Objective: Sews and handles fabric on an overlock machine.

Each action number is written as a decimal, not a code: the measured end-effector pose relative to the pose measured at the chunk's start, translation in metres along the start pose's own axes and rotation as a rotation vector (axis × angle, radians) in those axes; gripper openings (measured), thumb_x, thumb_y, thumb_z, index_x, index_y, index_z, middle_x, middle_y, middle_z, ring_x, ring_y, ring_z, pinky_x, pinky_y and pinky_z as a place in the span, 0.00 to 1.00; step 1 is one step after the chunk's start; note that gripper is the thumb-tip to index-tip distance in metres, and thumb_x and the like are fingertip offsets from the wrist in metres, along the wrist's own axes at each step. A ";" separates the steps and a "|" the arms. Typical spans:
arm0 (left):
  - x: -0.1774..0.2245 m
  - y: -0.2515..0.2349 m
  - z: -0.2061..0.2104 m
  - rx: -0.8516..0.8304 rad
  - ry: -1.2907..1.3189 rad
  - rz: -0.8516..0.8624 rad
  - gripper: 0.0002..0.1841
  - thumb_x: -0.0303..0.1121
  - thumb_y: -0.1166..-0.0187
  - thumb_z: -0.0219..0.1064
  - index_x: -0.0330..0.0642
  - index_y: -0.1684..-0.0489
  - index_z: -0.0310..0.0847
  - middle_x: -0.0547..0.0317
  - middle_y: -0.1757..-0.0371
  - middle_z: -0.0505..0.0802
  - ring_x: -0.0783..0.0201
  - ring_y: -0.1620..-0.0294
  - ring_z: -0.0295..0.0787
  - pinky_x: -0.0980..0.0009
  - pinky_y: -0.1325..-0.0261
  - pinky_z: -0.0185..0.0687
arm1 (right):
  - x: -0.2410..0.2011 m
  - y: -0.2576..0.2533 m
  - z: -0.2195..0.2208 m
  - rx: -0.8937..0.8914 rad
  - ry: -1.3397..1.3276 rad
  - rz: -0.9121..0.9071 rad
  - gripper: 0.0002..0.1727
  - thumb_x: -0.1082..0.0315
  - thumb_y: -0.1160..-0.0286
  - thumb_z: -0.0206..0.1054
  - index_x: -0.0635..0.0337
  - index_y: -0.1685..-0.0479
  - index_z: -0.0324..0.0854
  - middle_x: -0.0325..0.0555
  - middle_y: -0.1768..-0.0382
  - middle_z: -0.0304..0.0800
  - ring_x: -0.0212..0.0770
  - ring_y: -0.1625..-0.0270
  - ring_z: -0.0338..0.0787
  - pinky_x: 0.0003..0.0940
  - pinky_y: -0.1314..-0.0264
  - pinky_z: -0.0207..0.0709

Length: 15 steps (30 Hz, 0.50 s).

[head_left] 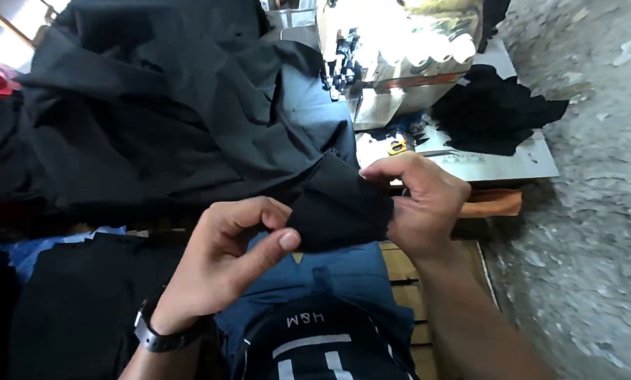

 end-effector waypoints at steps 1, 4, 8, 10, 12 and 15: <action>-0.007 0.001 0.002 -0.029 0.059 -0.032 0.09 0.38 0.15 0.67 0.48 0.66 0.84 0.71 0.59 0.93 0.78 0.55 0.90 0.80 0.52 0.87 | 0.000 0.000 -0.002 0.008 0.007 -0.023 0.05 0.73 0.35 0.75 0.62 0.62 0.87 0.41 0.66 0.91 0.25 0.60 0.89 0.18 0.56 0.83; -0.031 0.007 -0.004 0.008 0.243 -0.123 0.10 0.38 0.18 0.69 0.52 0.72 0.82 0.73 0.68 0.89 0.80 0.64 0.86 0.82 0.57 0.83 | -0.006 -0.003 -0.004 -0.010 -0.009 -0.104 0.09 0.68 0.36 0.77 0.59 0.67 0.81 0.43 0.61 0.89 0.32 0.52 0.89 0.24 0.48 0.83; -0.047 0.004 0.002 0.069 0.437 -0.215 0.10 0.39 0.16 0.66 0.54 0.72 0.80 0.73 0.72 0.84 0.80 0.68 0.81 0.81 0.61 0.80 | -0.011 -0.004 0.011 -0.164 -0.206 -0.085 0.15 0.64 0.31 0.73 0.57 0.75 0.69 0.57 0.37 0.86 0.51 0.26 0.81 0.45 0.25 0.76; -0.049 0.001 0.008 0.059 0.475 -0.257 0.10 0.42 0.12 0.61 0.51 0.64 0.81 0.67 0.68 0.87 0.76 0.65 0.86 0.77 0.59 0.85 | -0.005 0.003 0.027 -0.304 -0.540 0.077 0.07 0.65 0.16 0.58 0.55 0.59 0.65 0.52 0.26 0.79 0.49 0.17 0.75 0.46 0.16 0.74; -0.039 0.000 0.011 0.024 0.435 -0.274 0.08 0.43 0.13 0.63 0.51 0.55 0.81 0.68 0.65 0.88 0.77 0.63 0.86 0.78 0.57 0.86 | 0.002 0.017 0.040 -0.378 -0.916 0.334 0.07 0.55 0.07 0.49 0.45 0.50 0.67 0.38 0.33 0.81 0.37 0.23 0.79 0.37 0.21 0.77; -0.010 0.001 0.010 -0.061 0.304 -0.265 0.16 0.40 0.20 0.73 0.54 0.39 0.78 0.69 0.63 0.93 0.80 0.65 0.89 0.84 0.58 0.87 | -0.003 0.024 0.036 -0.461 -1.022 0.389 0.06 0.59 0.18 0.60 0.43 0.52 0.66 0.29 0.47 0.77 0.23 0.36 0.80 0.21 0.33 0.79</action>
Point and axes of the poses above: each hand's wrist, its own y-axis away from the middle knuckle, its own z-axis out of the palm, x = y × z, the point moved 10 cm from there along -y, towards the middle knuckle
